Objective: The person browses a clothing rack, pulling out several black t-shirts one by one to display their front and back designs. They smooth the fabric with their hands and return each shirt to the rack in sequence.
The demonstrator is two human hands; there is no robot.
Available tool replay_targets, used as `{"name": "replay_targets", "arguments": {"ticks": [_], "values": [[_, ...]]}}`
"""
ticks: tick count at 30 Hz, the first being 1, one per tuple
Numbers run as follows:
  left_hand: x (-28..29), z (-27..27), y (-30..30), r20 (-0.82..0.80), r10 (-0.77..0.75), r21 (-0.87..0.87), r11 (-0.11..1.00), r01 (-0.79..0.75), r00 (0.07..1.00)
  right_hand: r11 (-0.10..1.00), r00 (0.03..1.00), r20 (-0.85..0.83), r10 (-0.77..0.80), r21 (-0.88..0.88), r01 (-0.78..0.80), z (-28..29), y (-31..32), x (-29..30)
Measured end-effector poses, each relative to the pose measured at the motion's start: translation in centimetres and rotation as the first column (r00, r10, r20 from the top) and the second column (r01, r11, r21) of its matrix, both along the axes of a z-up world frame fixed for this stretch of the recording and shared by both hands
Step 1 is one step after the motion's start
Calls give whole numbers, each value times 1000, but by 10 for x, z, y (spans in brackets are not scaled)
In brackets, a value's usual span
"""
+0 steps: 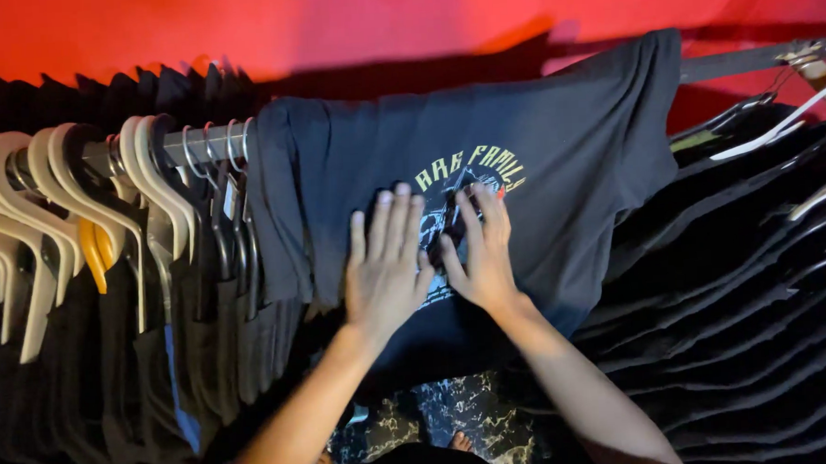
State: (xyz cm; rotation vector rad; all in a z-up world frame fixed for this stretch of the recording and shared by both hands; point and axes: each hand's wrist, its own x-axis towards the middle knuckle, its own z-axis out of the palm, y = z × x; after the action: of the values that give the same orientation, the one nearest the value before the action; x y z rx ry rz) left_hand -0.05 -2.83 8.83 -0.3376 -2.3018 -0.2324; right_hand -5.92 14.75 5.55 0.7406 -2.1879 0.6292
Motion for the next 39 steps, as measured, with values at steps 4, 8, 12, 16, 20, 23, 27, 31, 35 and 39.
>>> {"name": "replay_targets", "arguments": {"ticks": [4,8,12,16,20,23,27,31,35,39], "values": [[-26,-24,-6,-43,42,-38,998,-43,998,999,998,51,-29,30,28,-30,-8,-23],[-38,-31,-20,-132,108,-135,983,-126,985,966,983,117,-139,234,109,-73,6,-12],[-45,-31,-22,-181,102,-139,982,-128,978,923,957,194,-215,359,135,-95,26,8],[-49,-34,-18,-189,100,-142,982,-128,977,883,930,244,-274,447,142,-106,39,31],[-45,-31,-14,-122,128,-179,973,-148,984,869,917,340,-211,494,17,-94,44,49],[-44,-28,-15,-54,147,-210,965,-155,988,928,898,429,-94,364,-77,-43,35,46],[-55,-40,-12,-219,119,-118,982,-147,968,997,997,60,55,-56,-51,44,11,15],[-52,-38,-14,-211,114,-127,981,-143,971,998,998,-61,-3,-68,-1,25,-5,-37],[-51,-37,-15,-208,108,-112,985,-133,972,986,982,157,-108,146,85,-38,-10,-38],[-40,-17,-10,-139,56,-40,997,-62,989,983,900,436,-9,167,-71,-48,5,6]]}}
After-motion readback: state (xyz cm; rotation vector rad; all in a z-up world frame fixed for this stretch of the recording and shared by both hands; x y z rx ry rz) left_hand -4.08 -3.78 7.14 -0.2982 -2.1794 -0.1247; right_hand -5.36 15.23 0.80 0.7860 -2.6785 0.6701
